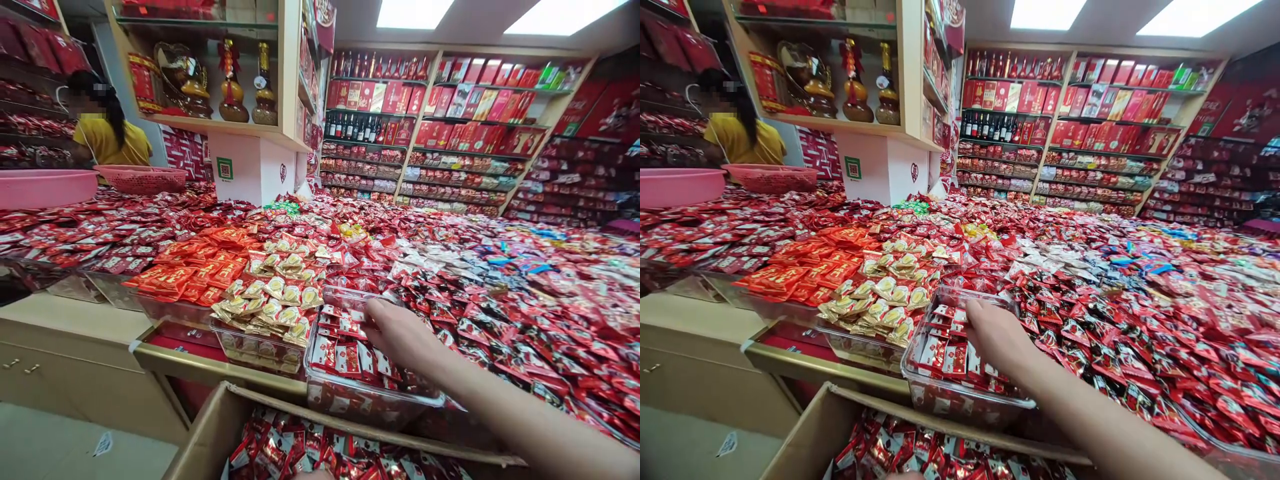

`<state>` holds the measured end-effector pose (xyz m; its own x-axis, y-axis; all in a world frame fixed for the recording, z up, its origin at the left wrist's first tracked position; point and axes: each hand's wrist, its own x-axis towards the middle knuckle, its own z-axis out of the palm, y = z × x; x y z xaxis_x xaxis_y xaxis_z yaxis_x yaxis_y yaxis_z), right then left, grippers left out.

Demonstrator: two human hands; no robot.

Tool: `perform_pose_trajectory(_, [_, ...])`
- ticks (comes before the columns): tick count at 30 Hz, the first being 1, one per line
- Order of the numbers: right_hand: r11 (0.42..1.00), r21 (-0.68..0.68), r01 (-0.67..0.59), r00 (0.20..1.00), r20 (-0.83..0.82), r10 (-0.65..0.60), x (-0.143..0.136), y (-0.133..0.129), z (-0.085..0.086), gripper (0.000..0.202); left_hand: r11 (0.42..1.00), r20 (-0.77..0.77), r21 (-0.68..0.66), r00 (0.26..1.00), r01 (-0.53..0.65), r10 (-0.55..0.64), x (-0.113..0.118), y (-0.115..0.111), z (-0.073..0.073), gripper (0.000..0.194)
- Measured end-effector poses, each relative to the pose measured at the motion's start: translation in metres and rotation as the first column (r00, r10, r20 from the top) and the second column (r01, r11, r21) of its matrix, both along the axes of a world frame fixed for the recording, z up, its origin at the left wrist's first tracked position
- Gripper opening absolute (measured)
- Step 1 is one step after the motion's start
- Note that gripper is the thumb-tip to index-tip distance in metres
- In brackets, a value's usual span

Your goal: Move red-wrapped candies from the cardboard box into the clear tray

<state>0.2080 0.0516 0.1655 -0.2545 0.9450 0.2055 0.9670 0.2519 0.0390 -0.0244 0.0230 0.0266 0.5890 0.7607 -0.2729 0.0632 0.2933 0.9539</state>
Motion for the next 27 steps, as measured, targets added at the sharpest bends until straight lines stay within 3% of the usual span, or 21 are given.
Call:
perform_pose_trajectory(3, [0.999, -0.039, 0.017, 0.999, 0.048, -0.015, -0.002, 0.041, -0.015, 0.011, 0.991, -0.015, 0.128, 0.999, -0.04, 0.043, -0.027, 0.034, 0.0, 0.038])
perform_pose_trajectory(7, [0.993, -0.117, 0.012, 0.997, 0.079, -0.003, 0.0, 0.064, -0.039, 0.014, 0.933, -0.002, 0.342, 0.993, -0.114, 0.122, -0.057, 0.059, -0.016, 0.042])
perform_pose_trajectory(10, [0.986, -0.166, -0.03, 0.997, 0.068, 0.042, -0.002, 0.069, -0.047, 0.026, 0.915, 0.025, 0.377, 0.99, -0.14, 0.141, -0.065, 0.059, -0.028, 0.039])
perform_pose_trajectory(15, [0.973, -0.223, -0.063, 0.996, 0.049, 0.076, -0.004, 0.071, -0.044, 0.054, 0.861, -0.017, 0.491, 0.987, -0.134, 0.163, -0.06, 0.054, -0.033, 0.03])
perform_pose_trajectory(21, [0.972, -0.233, -0.04, 0.998, 0.036, 0.05, -0.003, 0.068, -0.038, 0.05, 0.817, -0.028, 0.556, 0.978, -0.155, 0.205, -0.051, 0.052, -0.039, 0.025])
perform_pose_trajectory(27, [0.978, -0.172, -0.119, 0.993, 0.001, 0.121, -0.014, 0.065, -0.039, 0.04, 0.811, -0.036, 0.572, 0.984, -0.121, 0.173, -0.074, 0.054, -0.035, 0.023])
